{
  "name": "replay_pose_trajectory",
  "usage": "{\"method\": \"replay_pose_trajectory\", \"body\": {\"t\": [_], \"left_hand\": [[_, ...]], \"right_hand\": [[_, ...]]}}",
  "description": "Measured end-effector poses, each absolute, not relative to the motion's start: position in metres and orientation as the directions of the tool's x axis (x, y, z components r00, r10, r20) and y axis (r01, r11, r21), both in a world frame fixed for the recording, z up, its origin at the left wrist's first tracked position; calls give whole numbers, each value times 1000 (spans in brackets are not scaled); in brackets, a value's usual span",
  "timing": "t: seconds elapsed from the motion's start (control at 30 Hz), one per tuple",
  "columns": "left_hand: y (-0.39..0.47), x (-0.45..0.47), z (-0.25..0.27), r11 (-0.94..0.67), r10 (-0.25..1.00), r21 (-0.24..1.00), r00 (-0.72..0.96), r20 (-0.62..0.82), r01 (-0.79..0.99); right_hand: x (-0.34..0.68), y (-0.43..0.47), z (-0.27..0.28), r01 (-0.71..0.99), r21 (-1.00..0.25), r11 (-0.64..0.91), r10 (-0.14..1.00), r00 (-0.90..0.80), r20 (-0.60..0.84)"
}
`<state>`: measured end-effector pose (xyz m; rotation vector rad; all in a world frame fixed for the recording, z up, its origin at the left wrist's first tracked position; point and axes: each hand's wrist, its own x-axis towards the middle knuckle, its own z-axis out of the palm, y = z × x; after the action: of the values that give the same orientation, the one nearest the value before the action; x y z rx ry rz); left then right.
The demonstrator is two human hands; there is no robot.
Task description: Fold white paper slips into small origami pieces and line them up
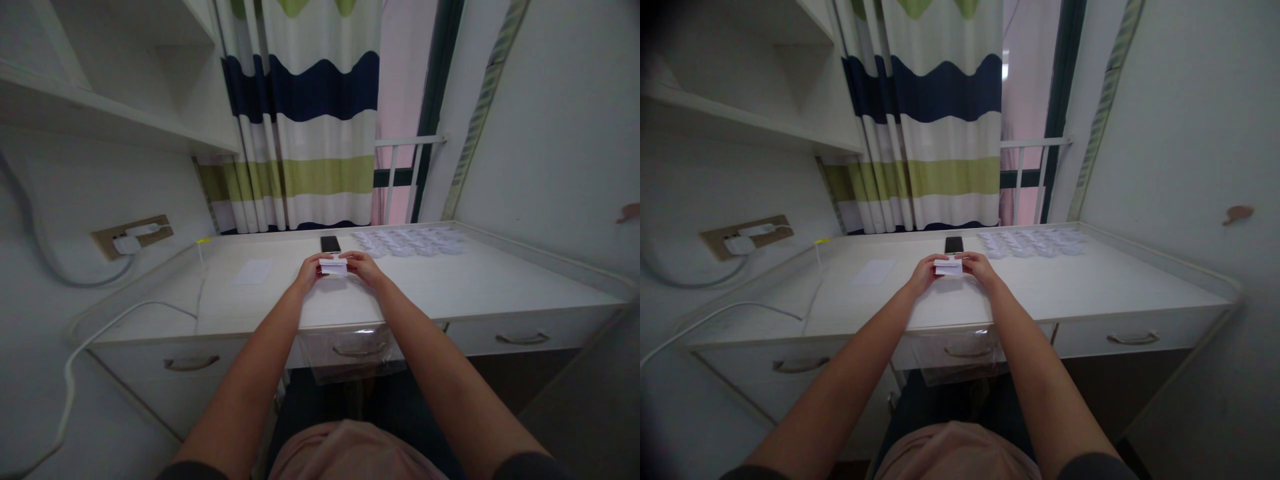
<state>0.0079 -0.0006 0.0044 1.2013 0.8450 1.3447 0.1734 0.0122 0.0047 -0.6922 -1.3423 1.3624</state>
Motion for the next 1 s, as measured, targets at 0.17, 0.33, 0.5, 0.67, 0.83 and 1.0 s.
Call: {"method": "replay_pose_trajectory", "body": {"t": [0.17, 0.33, 0.5, 0.67, 0.83, 1.0], "left_hand": [[-3, 9, 4, -119, 979, 962, 132, 155, -247], [-3, 10, 0, -254, 958, 964, 118, 262, -79], [1, 8, -3, -353, 926, 933, 118, 360, -74], [4, 6, -6, -327, 934, 942, 122, 335, -77], [6, 7, -6, -276, 959, 960, 61, 278, -44], [7, 8, -5, -262, 964, 964, 34, 264, -46]], "right_hand": [[174, 15, 2, -225, -958, 178, 940, -248, 233], [174, 15, 1, -171, -964, 202, 948, -211, 236], [172, 14, 1, -154, -980, 123, 968, -199, 153], [173, 19, -1, -133, -978, 159, 952, -241, 188], [174, 23, -4, -113, -975, 192, 947, -238, 214], [174, 22, -3, -98, -978, 183, 949, -241, 201]]}}
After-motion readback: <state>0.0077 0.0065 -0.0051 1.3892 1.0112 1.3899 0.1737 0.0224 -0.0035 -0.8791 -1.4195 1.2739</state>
